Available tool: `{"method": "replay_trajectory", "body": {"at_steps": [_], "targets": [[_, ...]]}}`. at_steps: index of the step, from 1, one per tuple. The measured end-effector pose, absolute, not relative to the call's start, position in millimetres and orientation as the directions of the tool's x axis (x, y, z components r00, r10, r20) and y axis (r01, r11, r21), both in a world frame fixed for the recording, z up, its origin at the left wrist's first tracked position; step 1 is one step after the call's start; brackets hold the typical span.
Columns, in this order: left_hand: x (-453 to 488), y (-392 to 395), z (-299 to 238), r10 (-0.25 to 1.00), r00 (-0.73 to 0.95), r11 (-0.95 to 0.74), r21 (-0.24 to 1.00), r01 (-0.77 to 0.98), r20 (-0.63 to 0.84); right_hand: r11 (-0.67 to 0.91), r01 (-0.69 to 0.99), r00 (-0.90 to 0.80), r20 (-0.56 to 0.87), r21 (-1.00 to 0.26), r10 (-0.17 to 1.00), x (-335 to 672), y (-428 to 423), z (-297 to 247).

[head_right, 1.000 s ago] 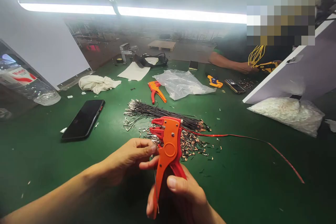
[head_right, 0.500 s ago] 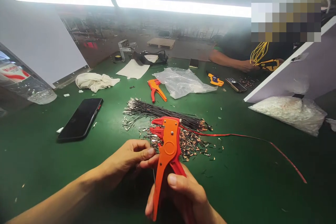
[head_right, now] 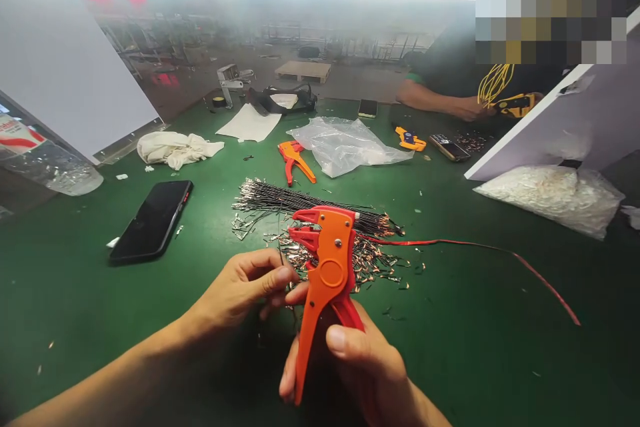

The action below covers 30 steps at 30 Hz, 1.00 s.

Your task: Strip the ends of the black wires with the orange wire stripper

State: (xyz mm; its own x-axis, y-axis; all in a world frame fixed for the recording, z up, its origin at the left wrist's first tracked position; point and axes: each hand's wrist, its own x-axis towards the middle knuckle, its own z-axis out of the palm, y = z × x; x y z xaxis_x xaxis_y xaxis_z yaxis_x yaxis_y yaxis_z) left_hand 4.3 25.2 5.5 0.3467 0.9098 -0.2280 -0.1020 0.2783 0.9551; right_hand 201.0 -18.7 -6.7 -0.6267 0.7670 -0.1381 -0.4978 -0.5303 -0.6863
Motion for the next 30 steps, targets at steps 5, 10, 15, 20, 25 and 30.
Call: {"method": "replay_trajectory", "body": {"at_steps": [5, 10, 15, 20, 25, 30], "targets": [[-4, 31, 9, 0.979, 0.153, 0.15, 0.985, -0.087, -0.136, -0.486, -0.5, -0.598, -0.12, -0.717, 0.792, 204, -15, -1], [-5, 31, 7, 0.984, 0.114, 0.151, 0.983, -0.104, -0.14, -0.518, -0.475, -0.621, -0.147, -0.711, 0.77, 201, -15, -2], [-3, 29, 6, 0.985, 0.09, 0.162, 0.976, -0.145, -0.15, -0.512, -0.493, -0.619, -0.13, -0.703, 0.775, 200, -16, -5], [-7, 30, 13, 0.985, 0.051, 0.175, 0.954, -0.244, -0.167, -0.493, -0.557, -0.598, -0.089, -0.669, 0.796, 201, -17, -6], [-13, 32, 24, 0.975, 0.014, 0.202, 0.853, -0.481, -0.224, -0.589, -0.575, -0.657, -0.109, -0.568, 0.746, 189, -29, -16], [-11, 29, 26, 0.981, -0.038, 0.156, 0.888, -0.433, -0.191, -0.473, -0.544, -0.58, -0.097, -0.693, 0.809, 173, -38, -27]]}}
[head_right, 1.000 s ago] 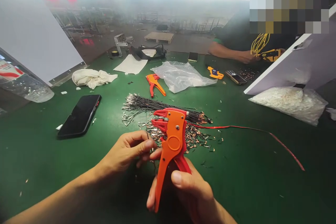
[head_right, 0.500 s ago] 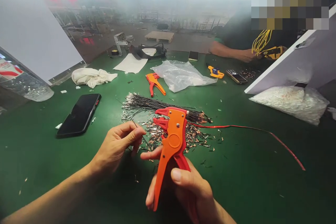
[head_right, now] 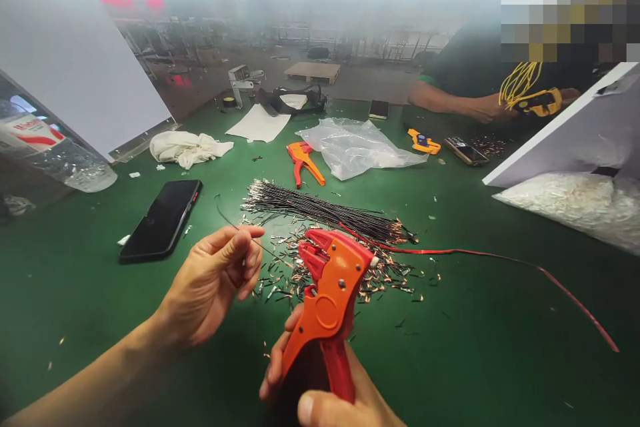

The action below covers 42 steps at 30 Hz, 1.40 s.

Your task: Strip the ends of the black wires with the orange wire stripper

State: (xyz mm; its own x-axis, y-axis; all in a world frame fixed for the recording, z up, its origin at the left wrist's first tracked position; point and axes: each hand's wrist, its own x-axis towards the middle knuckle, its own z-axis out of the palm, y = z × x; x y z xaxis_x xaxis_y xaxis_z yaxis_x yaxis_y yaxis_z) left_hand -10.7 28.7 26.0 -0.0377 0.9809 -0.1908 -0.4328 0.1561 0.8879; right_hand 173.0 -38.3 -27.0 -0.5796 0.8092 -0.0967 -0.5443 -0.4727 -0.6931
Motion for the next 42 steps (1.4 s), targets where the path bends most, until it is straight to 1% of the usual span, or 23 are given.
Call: {"method": "replay_trajectory", "body": {"at_steps": [1, 2, 4, 6, 7, 9, 12, 15, 17, 19, 25, 29, 33, 34, 35, 38, 42], "targets": [[-10, 27, 25, 0.987, -0.075, 0.105, 0.918, -0.381, -0.144, -0.466, -0.53, -0.578, -0.1, -0.708, 0.81, 172, -39, -27], [-9, 25, 23, 0.99, -0.123, 0.026, 0.951, -0.309, -0.067, -0.462, -0.521, -0.578, -0.102, -0.718, 0.809, 171, -39, -26], [-7, 21, 19, 0.961, -0.21, -0.206, 0.973, -0.102, 0.182, -0.451, -0.513, -0.581, -0.09, -0.731, 0.809, 172, -37, -23], [-6, 16, 15, 0.868, -0.22, -0.428, 0.896, 0.117, 0.444, -0.439, -0.508, -0.589, -0.074, -0.741, 0.805, 174, -36, -18], [-5, 13, 14, 0.82, -0.198, -0.503, 0.841, 0.198, 0.537, -0.441, -0.502, -0.594, -0.074, -0.744, 0.801, 175, -35, -16], [-4, 7, 13, 0.756, -0.14, -0.587, 0.757, 0.287, 0.639, -0.454, -0.5, -0.604, -0.079, -0.737, 0.793, 177, -34, -14], [-3, 2, 14, 0.697, -0.068, -0.652, 0.67, 0.354, 0.714, -0.464, -0.502, -0.612, -0.079, -0.73, 0.787, 178, -34, -12], [-2, 0, 17, 0.654, 0.006, -0.694, 0.596, 0.403, 0.757, -0.446, -0.497, -0.61, -0.066, -0.745, 0.79, 179, -33, -10], [-1, -1, 18, 0.653, 0.035, -0.696, 0.581, 0.423, 0.757, -0.439, -0.488, -0.61, -0.064, -0.754, 0.789, 179, -32, -8], [1, -3, 19, 0.655, 0.046, -0.694, 0.576, 0.432, 0.755, -0.444, -0.465, -0.62, -0.077, -0.766, 0.781, 178, -30, -4], [8, -8, 21, 0.621, 0.035, -0.7, 0.533, 0.476, 0.783, -0.528, -0.39, -0.687, -0.143, -0.755, 0.712, 176, -28, 4], [6, -9, 27, 0.65, 0.006, -0.675, 0.573, 0.464, 0.76, -0.524, -0.405, -0.7, -0.115, -0.749, 0.705, 176, -31, -2], [4, -9, 29, 0.671, -0.024, -0.646, 0.599, 0.474, 0.741, -0.47, -0.493, -0.704, 0.018, -0.732, 0.71, 174, -34, -9], [4, -9, 29, 0.672, -0.017, -0.647, 0.598, 0.473, 0.741, -0.456, -0.496, -0.7, 0.03, -0.738, 0.713, 174, -34, -10], [5, -9, 29, 0.672, -0.009, -0.651, 0.597, 0.469, 0.74, -0.449, -0.491, -0.692, 0.021, -0.746, 0.721, 173, -35, -11], [9, -10, 28, 0.659, 0.001, -0.67, 0.586, 0.456, 0.753, -0.486, -0.44, -0.679, -0.074, -0.755, 0.73, 172, -34, -13], [10, -11, 28, 0.669, 0.007, -0.662, 0.592, 0.46, 0.743, -0.506, -0.436, -0.705, -0.068, -0.744, 0.706, 172, -33, -20]]}}
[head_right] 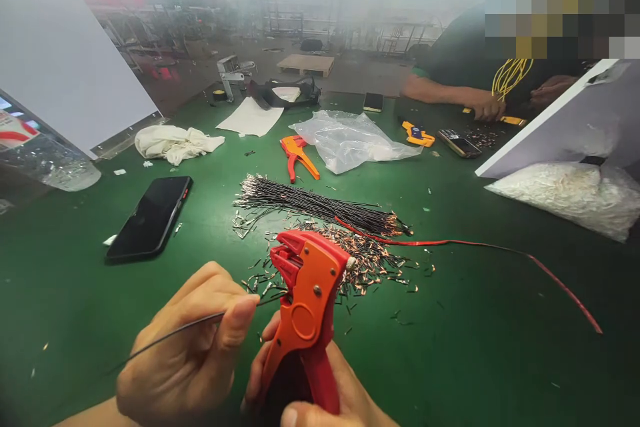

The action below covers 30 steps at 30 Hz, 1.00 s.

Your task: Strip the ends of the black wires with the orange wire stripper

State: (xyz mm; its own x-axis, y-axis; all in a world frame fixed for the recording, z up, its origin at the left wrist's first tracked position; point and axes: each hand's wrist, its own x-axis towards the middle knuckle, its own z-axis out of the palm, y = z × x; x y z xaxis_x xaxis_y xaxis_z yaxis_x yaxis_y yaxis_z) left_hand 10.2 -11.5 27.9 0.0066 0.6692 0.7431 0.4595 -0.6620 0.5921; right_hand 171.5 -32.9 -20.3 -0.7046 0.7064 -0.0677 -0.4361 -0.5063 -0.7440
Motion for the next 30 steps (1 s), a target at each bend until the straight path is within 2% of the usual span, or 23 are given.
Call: {"method": "replay_trajectory", "body": {"at_steps": [6, 11, 15, 18, 24, 30], "targets": [[4, -15, 25, 0.662, 0.155, -0.687, 0.512, 0.516, 0.733, -0.497, -0.408, -0.717, -0.067, -0.766, 0.693, 170, -30, -17], [6, -17, 23, 0.569, 0.204, -0.747, 0.398, 0.533, 0.796, -0.447, -0.374, -0.728, -0.041, -0.813, 0.684, 172, -28, -9], [7, -20, 22, 0.559, 0.196, -0.707, 0.34, 0.62, 0.806, -0.488, -0.308, -0.698, -0.155, -0.816, 0.7, 176, -34, -19], [8, -20, 21, 0.513, 0.195, -0.707, 0.283, 0.648, 0.836, -0.502, -0.295, -0.707, -0.167, -0.813, 0.687, 178, -36, -24], [8, -25, 23, 0.553, 0.197, -0.685, 0.307, 0.661, 0.81, -0.494, -0.317, -0.693, -0.158, -0.81, 0.703, 179, -37, -19], [7, -30, 26, 0.544, 0.2, -0.679, 0.288, 0.675, 0.815, -0.429, -0.442, -0.626, -0.072, -0.788, 0.776, 174, -45, -31]]}}
